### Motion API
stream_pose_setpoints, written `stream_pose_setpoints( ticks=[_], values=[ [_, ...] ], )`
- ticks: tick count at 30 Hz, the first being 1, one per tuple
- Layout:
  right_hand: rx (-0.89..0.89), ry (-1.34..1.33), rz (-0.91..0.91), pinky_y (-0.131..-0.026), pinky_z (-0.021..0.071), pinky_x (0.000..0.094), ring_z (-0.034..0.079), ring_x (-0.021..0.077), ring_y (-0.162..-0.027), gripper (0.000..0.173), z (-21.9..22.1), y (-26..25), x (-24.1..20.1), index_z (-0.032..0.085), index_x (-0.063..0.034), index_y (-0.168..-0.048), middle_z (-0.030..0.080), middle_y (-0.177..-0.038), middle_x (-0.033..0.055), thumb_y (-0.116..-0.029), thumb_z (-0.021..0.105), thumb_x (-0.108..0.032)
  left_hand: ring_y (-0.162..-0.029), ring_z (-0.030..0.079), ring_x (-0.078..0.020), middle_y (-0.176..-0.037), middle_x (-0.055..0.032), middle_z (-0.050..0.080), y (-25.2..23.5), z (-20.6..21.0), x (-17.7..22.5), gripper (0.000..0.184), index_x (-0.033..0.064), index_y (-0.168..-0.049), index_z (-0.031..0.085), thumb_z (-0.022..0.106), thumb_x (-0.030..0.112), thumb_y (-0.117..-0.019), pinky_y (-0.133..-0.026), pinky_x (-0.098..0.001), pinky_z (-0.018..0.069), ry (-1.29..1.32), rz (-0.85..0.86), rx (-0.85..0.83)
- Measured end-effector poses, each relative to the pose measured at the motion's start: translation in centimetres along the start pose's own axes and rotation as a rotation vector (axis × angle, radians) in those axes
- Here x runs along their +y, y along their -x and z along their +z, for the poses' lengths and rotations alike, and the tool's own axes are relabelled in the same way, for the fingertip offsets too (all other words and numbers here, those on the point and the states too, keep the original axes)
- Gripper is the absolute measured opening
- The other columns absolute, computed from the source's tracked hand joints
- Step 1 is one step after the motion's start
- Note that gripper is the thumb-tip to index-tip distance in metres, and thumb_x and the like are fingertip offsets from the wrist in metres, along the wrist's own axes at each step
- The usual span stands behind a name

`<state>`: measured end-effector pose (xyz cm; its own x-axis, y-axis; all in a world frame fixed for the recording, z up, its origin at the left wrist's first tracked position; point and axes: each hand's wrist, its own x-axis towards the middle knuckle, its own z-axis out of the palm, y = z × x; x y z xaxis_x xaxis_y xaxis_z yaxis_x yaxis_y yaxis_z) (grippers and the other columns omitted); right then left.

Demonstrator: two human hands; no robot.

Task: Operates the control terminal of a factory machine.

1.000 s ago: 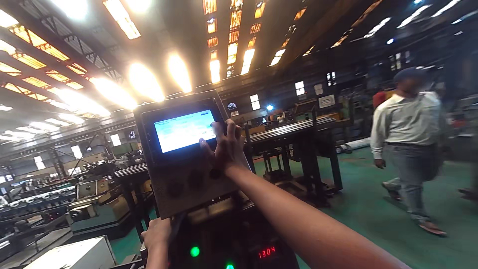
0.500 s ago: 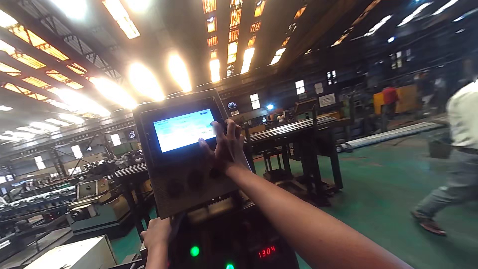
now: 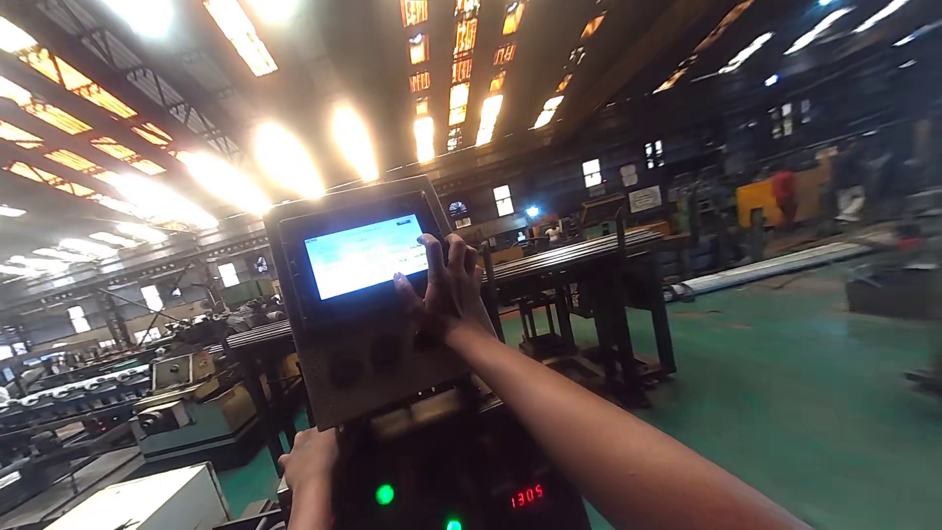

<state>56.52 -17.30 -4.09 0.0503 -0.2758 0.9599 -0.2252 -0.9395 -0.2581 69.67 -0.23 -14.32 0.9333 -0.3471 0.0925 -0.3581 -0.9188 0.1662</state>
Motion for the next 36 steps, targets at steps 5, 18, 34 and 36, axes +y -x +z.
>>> stream_pose_setpoints(
  ticks=[5,18,34,36],
  values=[
    [-0.005,0.006,0.001,-0.094,0.0423,0.0571,0.047,0.0428,-0.13,0.066,-0.05,0.0,-0.02,0.057,-0.0139,-0.143,0.048,-0.143,0.0251,-0.0926,0.054,-0.057,-0.141,0.049,-0.0374,-0.147,-0.0183,0.056,1.0,-0.53,0.1,0.039,0.0056,-0.138,0.06,0.053,0.029,-0.1077,-0.11,-0.0625,0.0401,-0.037,0.028,-0.014],
    [-0.019,0.04,0.004,-0.095,0.0424,0.0584,0.047,0.0429,-0.133,0.066,0.03,-0.11,0.08,0.062,-0.0157,-0.138,0.047,-0.147,0.0255,-0.0914,0.053,-0.061,-0.139,0.051,-0.0363,-0.144,-0.0185,0.058,0.79,-0.22,0.12,0.042,0.0055,-0.133,0.063,0.056,0.036,-0.1055,-0.108,-0.0621,0.0423,-0.055,0.027,0.003],
    [-0.048,0.017,0.025,-0.095,0.0409,0.0582,0.044,0.0427,-0.135,0.069,-0.22,-0.13,-0.21,0.055,-0.0161,-0.145,0.044,-0.148,0.0253,-0.0904,0.057,-0.059,-0.138,0.051,-0.0392,-0.143,-0.021,0.059,0.93,-0.6,0.09,0.049,0.0033,-0.137,0.062,0.055,0.04,-0.1055,-0.109,-0.063,0.0407,-0.044,0.051,0.012],
    [-0.046,0.022,0.027,-0.095,0.0407,0.0574,0.044,0.0418,-0.135,0.069,-0.14,-0.15,-0.18,0.055,-0.0166,-0.145,0.045,-0.148,0.0248,-0.0901,0.057,-0.06,-0.138,0.052,-0.0365,-0.142,-0.0192,0.06,0.79,-0.88,0.15,0.053,0.0061,-0.135,0.064,0.05,0.049,-0.1063,-0.109,-0.0604,0.042,-0.052,0.037,-0.006]
  ],
)
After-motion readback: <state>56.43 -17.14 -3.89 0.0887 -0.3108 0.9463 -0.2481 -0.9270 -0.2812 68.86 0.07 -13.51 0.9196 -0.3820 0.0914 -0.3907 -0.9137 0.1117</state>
